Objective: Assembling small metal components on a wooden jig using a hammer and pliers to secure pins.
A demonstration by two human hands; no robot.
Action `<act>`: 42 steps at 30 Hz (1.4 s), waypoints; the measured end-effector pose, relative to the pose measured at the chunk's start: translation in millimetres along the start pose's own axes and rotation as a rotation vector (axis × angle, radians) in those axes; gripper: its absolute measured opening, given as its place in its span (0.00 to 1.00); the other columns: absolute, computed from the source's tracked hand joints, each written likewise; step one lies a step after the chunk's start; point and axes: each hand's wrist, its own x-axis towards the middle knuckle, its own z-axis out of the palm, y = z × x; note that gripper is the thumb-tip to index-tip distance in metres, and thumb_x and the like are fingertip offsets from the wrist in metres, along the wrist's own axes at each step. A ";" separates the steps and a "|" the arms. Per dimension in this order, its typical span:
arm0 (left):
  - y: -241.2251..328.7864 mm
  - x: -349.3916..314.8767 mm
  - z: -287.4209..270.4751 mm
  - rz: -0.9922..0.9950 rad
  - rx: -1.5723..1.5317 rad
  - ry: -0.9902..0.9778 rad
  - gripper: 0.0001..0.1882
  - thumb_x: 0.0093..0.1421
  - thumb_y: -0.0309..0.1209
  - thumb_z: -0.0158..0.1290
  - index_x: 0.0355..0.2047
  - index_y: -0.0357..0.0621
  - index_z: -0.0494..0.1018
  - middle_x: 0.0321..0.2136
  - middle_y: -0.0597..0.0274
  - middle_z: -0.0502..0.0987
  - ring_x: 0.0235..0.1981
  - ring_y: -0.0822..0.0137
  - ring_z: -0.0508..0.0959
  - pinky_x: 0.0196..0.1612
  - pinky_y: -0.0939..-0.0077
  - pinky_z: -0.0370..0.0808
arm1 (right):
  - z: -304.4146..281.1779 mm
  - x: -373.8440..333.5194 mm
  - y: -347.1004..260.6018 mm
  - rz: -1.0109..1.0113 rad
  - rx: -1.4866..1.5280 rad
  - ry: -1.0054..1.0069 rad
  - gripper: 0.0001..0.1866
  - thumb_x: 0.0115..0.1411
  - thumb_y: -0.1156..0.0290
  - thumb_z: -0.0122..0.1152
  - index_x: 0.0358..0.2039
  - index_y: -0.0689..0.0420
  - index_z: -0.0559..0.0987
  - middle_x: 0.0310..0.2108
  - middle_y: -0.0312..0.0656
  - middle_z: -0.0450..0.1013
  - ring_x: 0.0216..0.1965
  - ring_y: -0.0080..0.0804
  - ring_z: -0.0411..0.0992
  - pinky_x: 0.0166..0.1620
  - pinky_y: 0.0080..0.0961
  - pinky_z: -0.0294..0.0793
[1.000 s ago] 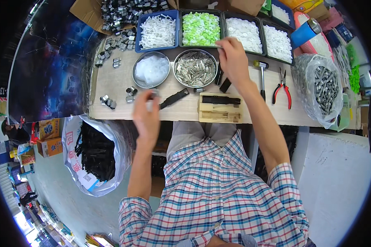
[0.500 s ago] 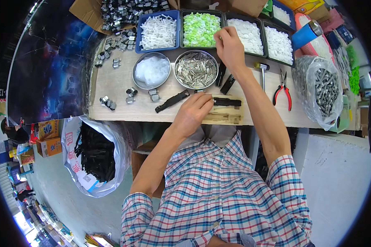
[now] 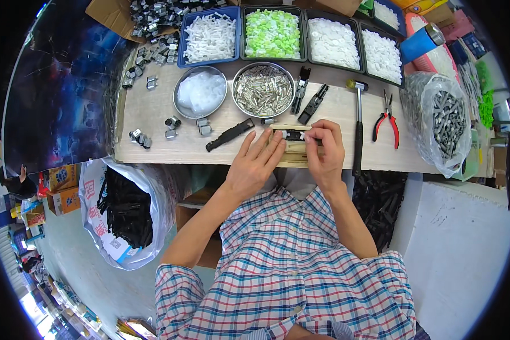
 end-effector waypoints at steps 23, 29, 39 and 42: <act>-46.8 88.6 17.3 -0.273 -0.109 0.344 0.05 0.52 0.19 0.58 0.31 0.33 0.76 0.38 0.48 0.76 0.50 0.46 0.75 0.50 0.56 0.73 | -1.9 -1.9 -2.2 0.116 0.072 0.031 0.02 0.64 0.82 0.57 0.37 0.65 0.76 0.41 0.41 0.72 0.35 0.24 0.71 0.39 0.20 0.72; -1.7 73.3 -11.2 -0.688 -0.893 0.228 0.03 0.62 0.20 0.55 0.36 0.33 0.76 0.32 0.58 0.79 0.32 0.66 0.80 0.35 0.71 0.76 | 1.9 5.8 -15.5 0.437 0.493 0.035 0.05 0.70 0.77 0.54 0.42 0.64 0.74 0.42 0.39 0.75 0.39 0.19 0.72 0.43 0.18 0.74; 41.1 42.2 -8.8 -0.847 -1.502 0.218 0.10 0.64 0.18 0.53 0.46 0.34 0.73 0.40 0.62 0.79 0.40 0.75 0.79 0.46 0.83 0.77 | 3.0 -16.6 -28.4 0.546 0.670 0.051 0.06 0.71 0.74 0.55 0.44 0.63 0.74 0.43 0.40 0.76 0.41 0.21 0.75 0.47 0.19 0.76; 39.9 39.8 -6.4 -0.851 -1.532 0.183 0.11 0.63 0.16 0.54 0.46 0.35 0.71 0.40 0.62 0.77 0.40 0.76 0.78 0.47 0.84 0.77 | 5.6 -22.1 -23.2 0.525 0.627 0.027 0.07 0.71 0.74 0.55 0.44 0.63 0.74 0.43 0.40 0.76 0.41 0.21 0.75 0.47 0.19 0.76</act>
